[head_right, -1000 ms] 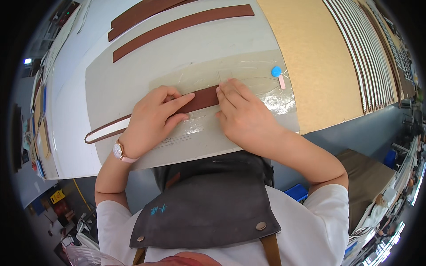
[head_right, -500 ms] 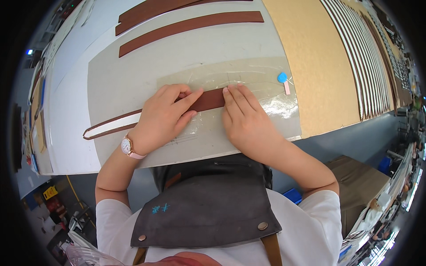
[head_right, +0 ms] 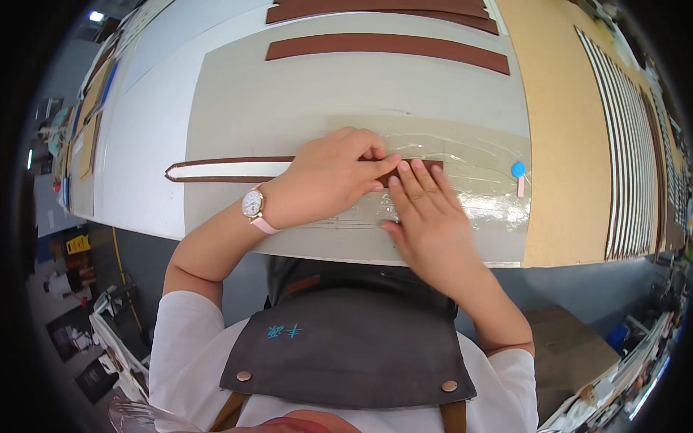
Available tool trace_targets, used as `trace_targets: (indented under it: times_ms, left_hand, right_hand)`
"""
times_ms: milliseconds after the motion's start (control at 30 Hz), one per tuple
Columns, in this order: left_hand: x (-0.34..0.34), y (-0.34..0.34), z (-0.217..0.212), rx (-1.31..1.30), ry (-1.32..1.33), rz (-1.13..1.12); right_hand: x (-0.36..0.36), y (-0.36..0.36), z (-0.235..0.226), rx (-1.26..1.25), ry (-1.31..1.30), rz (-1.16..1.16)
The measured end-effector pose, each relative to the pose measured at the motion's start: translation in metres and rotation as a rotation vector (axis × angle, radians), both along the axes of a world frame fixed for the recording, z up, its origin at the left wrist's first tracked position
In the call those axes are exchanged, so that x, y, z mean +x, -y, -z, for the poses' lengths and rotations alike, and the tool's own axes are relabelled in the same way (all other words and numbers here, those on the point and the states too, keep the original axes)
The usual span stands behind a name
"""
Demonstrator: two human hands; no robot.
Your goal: Assembling leather strips by applying adhesive and joining them on a template.
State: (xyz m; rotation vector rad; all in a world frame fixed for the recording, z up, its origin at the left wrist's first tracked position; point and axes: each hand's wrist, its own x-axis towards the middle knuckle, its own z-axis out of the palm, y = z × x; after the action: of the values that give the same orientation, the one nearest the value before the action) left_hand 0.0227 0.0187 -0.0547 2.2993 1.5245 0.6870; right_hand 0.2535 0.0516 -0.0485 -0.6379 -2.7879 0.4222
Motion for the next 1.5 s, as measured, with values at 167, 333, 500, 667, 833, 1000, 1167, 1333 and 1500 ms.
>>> trace_targets:
  times_ms: [167, 333, 500, 667, 833, 1000, 1167, 1333, 1500]
  left_hand:
    - [-0.002, 0.004, 0.000, 0.027, -0.018, -0.003]
    - [0.000, 0.000, -0.001, 0.036, -0.023, 0.068]
    - [-0.002, 0.011, -0.004, -0.040, 0.042, 0.026]
    - [-0.005, 0.003, -0.005, -0.061, 0.055, 0.023]
    - [0.001, 0.006, -0.006, -0.081, 0.079, 0.011]
    - [0.000, 0.012, -0.013, -0.074, 0.202, 0.042]
    - [-0.003, 0.014, -0.032, -0.073, 0.332, 0.081]
    - [-0.003, 0.017, -0.044, 0.009, 0.304, 0.057]
    - [-0.005, 0.018, -0.037, 0.336, 0.019, -0.019]
  right_hand:
    - [0.003, -0.004, 0.000, 0.135, 0.110, 0.100]
    - [0.011, -0.007, 0.007, 0.093, 0.023, 0.154]
    - [0.020, -0.013, 0.008, -0.110, -0.157, 0.329]
    - [0.019, -0.019, 0.005, -0.171, -0.135, 0.310]
    - [0.020, -0.018, 0.009, -0.109, -0.239, 0.271]
    - [0.018, -0.006, -0.016, -0.643, -0.367, 0.388]
    - [0.012, -0.012, -0.021, -1.064, -0.571, 0.395]
    - [0.003, -0.014, -0.025, -1.322, -0.702, 0.460]
    - [-0.004, -0.005, -0.028, -1.055, -0.786, 0.470]
